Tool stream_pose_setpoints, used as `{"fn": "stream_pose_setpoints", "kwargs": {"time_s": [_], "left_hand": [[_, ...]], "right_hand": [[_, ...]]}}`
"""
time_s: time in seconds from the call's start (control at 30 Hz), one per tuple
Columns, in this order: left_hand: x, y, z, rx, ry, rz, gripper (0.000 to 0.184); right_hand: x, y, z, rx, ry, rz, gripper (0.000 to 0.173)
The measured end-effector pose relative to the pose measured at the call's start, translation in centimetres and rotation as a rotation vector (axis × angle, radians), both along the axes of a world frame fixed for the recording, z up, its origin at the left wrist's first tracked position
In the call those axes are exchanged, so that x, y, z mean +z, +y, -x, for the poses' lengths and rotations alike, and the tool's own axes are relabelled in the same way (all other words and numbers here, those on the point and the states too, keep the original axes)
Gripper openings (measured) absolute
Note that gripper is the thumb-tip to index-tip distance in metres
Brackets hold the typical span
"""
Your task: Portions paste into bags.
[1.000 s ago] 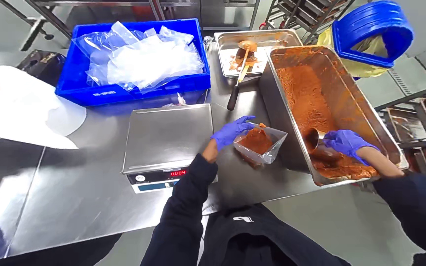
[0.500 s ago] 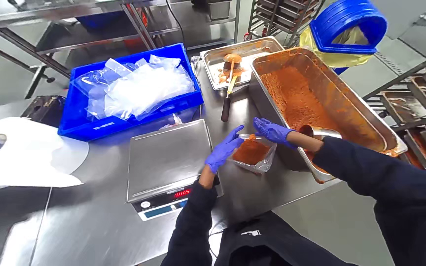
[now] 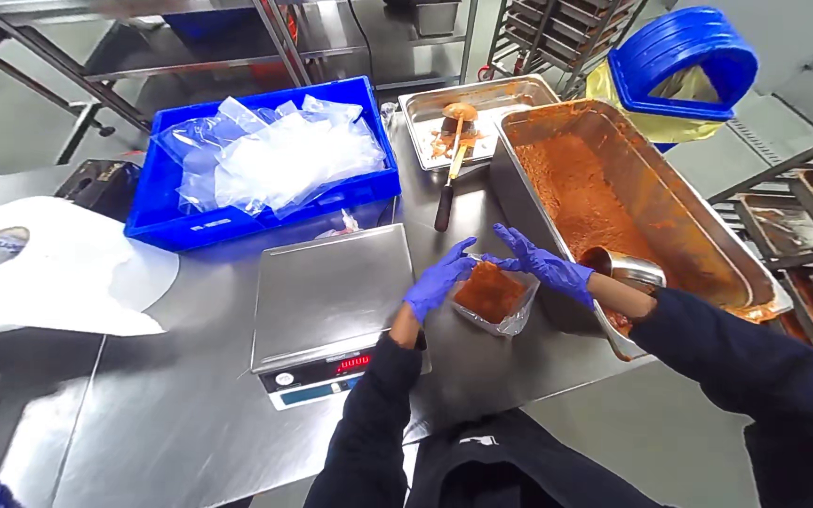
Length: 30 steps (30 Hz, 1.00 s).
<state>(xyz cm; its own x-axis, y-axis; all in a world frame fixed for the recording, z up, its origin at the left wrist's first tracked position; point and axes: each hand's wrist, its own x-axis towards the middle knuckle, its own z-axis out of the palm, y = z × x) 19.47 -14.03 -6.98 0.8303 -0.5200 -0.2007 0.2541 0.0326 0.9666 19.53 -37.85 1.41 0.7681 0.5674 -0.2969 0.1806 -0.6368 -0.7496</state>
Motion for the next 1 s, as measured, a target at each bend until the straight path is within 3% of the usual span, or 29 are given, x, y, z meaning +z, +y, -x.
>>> {"fn": "stream_pose_setpoints", "kwargs": {"time_s": [0.07,0.17,0.27,0.33,0.63,0.77,0.87,1.0], "left_hand": [[0.0,-0.1,-0.2,0.001,0.013,-0.005,0.051],[-0.3,-0.5,-0.7,0.001,0.034,0.019,0.049],[-0.3,-0.9,-1.2,0.017,0.052,0.038,0.048],[0.0,-1.1,-1.3,0.046,0.079,0.034,0.047],[0.4,-1.7,-1.6,0.089,0.129,0.092,0.043],[1.2,-1.8,-1.5,0.102,0.126,0.051,0.042],[1.7,-2.2,-1.2,0.074,0.124,-0.004,0.043],[2.1,-2.9,-1.3,0.094,0.125,-0.035,0.041]], "right_hand": [[-0.2,-0.7,0.5,0.204,-0.29,0.143,0.046],[-0.3,-1.3,2.5,0.372,-0.553,0.365,0.053],[-1.2,-1.3,4.6,0.321,-0.551,0.483,0.074],[-0.8,-1.3,5.8,0.273,-0.482,0.518,0.078],[2.8,-2.9,11.4,0.143,-0.505,0.597,0.073],[6.6,-5.2,10.3,0.018,-0.65,0.659,0.075],[8.0,-11.1,6.8,-0.244,-0.533,0.68,0.064],[4.2,-16.2,2.7,-0.343,0.022,0.785,0.046]]}}
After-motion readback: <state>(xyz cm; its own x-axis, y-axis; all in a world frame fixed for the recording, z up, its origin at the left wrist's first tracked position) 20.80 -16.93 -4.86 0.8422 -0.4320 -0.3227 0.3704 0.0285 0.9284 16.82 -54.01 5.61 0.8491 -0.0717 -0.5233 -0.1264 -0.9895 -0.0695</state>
